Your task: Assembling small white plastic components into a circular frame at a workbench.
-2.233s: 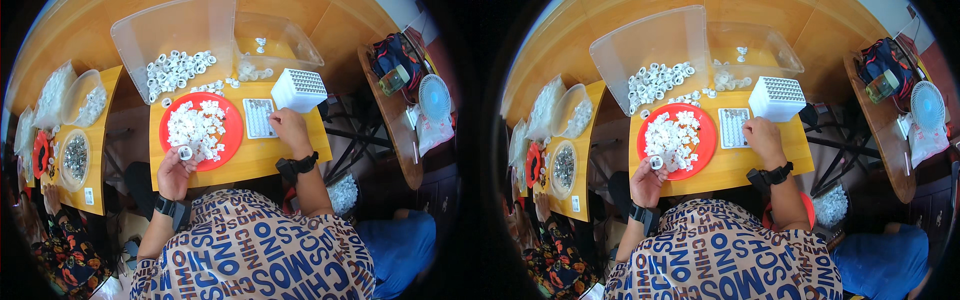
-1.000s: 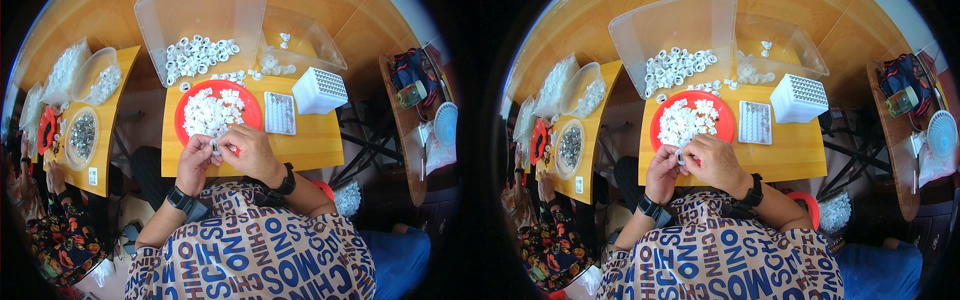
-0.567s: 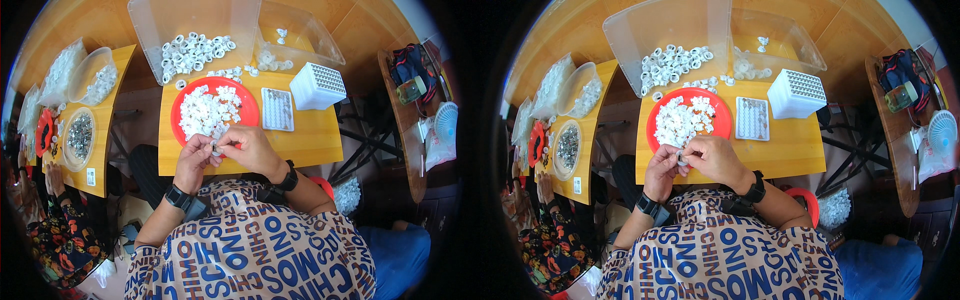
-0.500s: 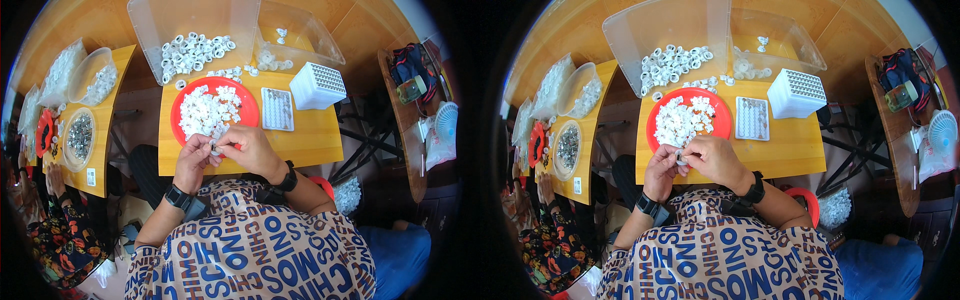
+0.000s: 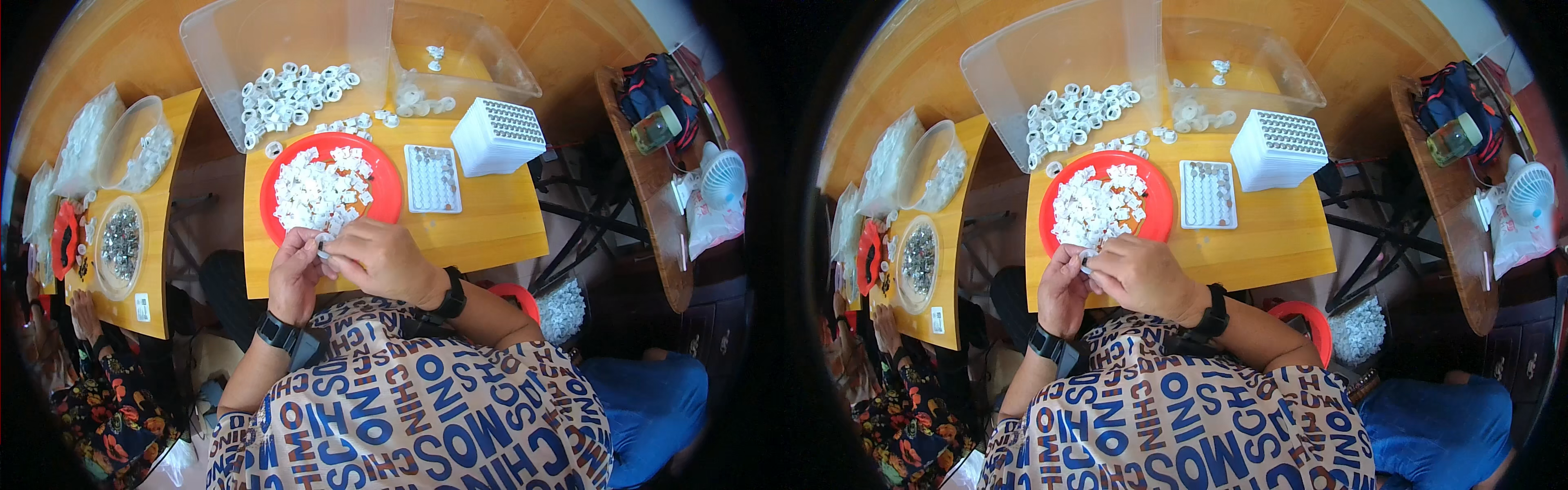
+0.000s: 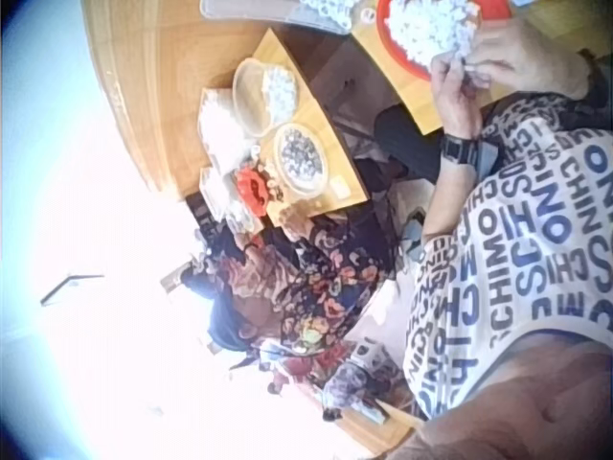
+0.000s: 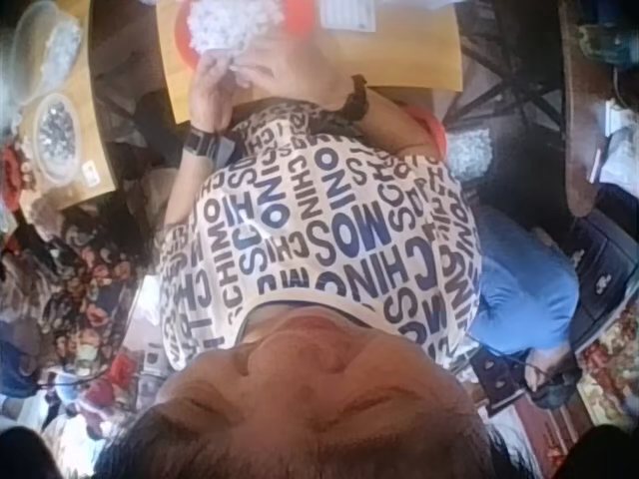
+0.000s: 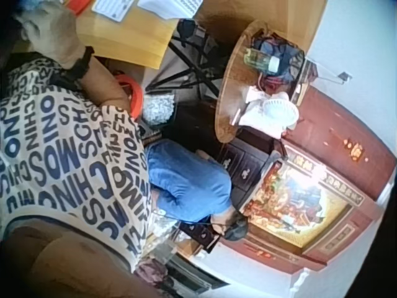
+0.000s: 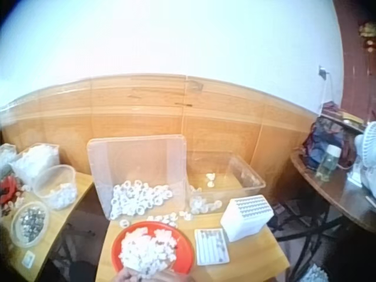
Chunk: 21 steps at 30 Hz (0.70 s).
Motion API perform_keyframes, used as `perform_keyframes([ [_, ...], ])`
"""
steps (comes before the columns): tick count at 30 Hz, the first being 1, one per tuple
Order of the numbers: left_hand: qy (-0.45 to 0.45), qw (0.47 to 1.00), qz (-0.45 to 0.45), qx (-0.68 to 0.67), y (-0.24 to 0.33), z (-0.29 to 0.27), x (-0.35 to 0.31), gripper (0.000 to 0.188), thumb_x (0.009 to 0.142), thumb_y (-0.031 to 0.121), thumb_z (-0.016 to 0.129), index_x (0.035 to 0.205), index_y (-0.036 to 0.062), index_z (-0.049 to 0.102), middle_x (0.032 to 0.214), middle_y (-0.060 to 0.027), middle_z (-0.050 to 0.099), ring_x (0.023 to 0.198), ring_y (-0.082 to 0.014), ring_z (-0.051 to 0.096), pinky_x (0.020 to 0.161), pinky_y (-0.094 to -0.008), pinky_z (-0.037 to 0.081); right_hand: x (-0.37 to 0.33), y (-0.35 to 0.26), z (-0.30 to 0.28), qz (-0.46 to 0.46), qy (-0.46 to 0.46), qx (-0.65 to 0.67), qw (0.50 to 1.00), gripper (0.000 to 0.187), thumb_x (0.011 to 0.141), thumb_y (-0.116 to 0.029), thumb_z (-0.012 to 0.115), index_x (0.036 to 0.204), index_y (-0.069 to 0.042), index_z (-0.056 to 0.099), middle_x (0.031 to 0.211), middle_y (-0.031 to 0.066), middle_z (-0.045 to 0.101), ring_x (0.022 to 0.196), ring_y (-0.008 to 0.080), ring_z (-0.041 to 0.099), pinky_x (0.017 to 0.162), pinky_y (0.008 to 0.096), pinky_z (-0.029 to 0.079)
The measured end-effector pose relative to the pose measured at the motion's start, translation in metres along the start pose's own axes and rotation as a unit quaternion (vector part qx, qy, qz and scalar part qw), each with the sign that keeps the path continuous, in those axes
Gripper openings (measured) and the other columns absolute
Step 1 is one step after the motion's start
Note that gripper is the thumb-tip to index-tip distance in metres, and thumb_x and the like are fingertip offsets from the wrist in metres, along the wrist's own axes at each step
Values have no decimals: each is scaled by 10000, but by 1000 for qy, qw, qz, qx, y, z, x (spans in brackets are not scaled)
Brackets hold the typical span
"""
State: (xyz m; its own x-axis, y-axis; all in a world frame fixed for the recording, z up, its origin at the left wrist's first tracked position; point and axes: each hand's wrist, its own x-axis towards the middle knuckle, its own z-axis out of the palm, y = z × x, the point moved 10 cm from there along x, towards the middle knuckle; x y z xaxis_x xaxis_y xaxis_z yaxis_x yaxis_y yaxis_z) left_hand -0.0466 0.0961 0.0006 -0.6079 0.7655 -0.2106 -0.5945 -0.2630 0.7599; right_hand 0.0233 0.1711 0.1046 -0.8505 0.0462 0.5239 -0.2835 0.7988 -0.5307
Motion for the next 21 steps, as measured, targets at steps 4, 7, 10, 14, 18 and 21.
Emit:
perform_keyframes([
  [4, -25, 1000, 4, 15, 2, 7, 1, 172, 956, 201, 494, 1012, 40, 518, 835, -77, 622, 724, -150, 613, 659, -272, 488, -7, 29, 0, 118, 50, 180, 975, 73, 797, -46, 626, 862, -27, 652, 755, 105, 629, 668, 233, 633, 595, 325, 501],
  [7, -36, 999, 9, 29, 1, 7, 1, 167, 955, 204, 502, 1004, 46, 526, 838, -71, 631, 717, -141, 617, 660, -265, 488, -11, 42, 7, 178, 49, 230, 955, 66, 815, -46, 634, 862, -2, 650, 737, 118, 655, 633, 182, 651, 574, 283, 498],
  [10, -21, 998, 7, 56, 1, 5, 0, 153, 954, 193, 504, 989, 47, 533, 824, -65, 630, 717, -133, 613, 655, -256, 484, -14, 49, 14, 223, 22, 241, 944, 74, 803, -50, 639, 858, -2, 650, 725, 112, 658, 620, 183, 649, 571, 279, 498],
  [14, -10, 996, 2, 92, 0, 4, 0, 141, 952, 185, 503, 971, 50, 541, 809, -52, 621, 705, -116, 601, 641, -240, 474, -16, 52, 23, 257, -5, 254, 932, 64, 784, -46, 657, 824, -1, 637, 710, 73, 655, 616, 126, 627, 566, 257, 491],
  [18, -6, 995, 0, 103, 2, 5, -1, 145, 951, 192, 503, 970, 52, 538, 796, -41, 611, 691, -108, 588, 627, -232, 466, -8, 40, 11, 209, 21, 170, 963, 83, 738, -66, 661, 746, -18, 593, 691, 98, 639, 595, 209, 646, 549, 304, 496],
  [21, -5, 995, -15, 97, -1, 3, 1, 147, 949, 196, 503, 972, 54, 532, 798, -40, 609, 684, -109, 585, 620, -228, 463, -6, 35, 5, 172, 45, 126, 976, 83, 727, -58, 651, 737, -30, 574, 678, 97, 610, 596, 250, 627, 541, 339, 490],
])
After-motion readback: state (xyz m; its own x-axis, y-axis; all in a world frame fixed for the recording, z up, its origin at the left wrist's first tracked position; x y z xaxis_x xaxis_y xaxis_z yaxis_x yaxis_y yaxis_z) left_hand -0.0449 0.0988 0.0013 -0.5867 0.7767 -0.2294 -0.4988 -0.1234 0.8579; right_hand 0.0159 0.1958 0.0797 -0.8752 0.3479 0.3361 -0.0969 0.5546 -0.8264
